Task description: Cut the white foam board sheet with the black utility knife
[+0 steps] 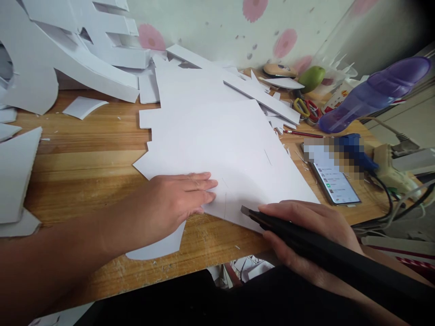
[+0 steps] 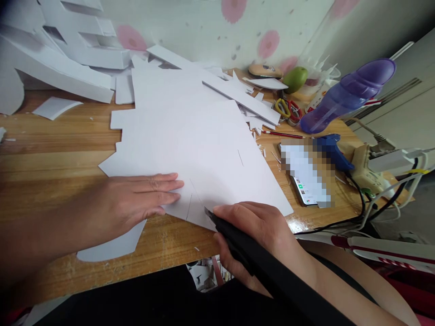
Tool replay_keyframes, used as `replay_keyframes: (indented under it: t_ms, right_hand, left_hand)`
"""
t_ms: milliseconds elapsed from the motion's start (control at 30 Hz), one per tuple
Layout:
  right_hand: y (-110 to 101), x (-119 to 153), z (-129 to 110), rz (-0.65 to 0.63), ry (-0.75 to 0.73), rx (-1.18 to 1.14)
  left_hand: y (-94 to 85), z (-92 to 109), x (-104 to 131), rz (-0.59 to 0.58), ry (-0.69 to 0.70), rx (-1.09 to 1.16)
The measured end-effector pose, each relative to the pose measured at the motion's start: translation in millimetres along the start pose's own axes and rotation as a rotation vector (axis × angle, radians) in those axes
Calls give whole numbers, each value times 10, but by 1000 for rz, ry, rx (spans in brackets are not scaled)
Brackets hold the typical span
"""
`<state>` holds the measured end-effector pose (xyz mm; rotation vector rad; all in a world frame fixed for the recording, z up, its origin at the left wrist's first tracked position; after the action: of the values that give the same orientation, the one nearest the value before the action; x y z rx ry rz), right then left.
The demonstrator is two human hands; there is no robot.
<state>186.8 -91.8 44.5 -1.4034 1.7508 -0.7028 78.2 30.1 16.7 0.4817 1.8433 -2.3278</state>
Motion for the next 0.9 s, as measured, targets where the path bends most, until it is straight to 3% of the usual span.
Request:
replay_keyframes:
  t_ms: [300, 900]
  right_hand:
    - [-10, 126, -37, -70, -1, -67]
    - [-97, 172, -146, -24, -50, 43]
  left_hand:
    - [18, -14, 24, -5, 2, -19]
    - [22, -70, 28, -10, -32, 45]
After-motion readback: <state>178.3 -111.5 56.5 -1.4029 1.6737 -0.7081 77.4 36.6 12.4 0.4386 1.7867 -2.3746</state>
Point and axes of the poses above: each hand's wrist, its own x-axis away from the middle knuckle, its own y-axis out of the palm, z = x × y, the point moved 9 cm from there along -x, towards the middle knuckle, and after that the axes turned 2 degrees about -x, right-handed, at the moved point
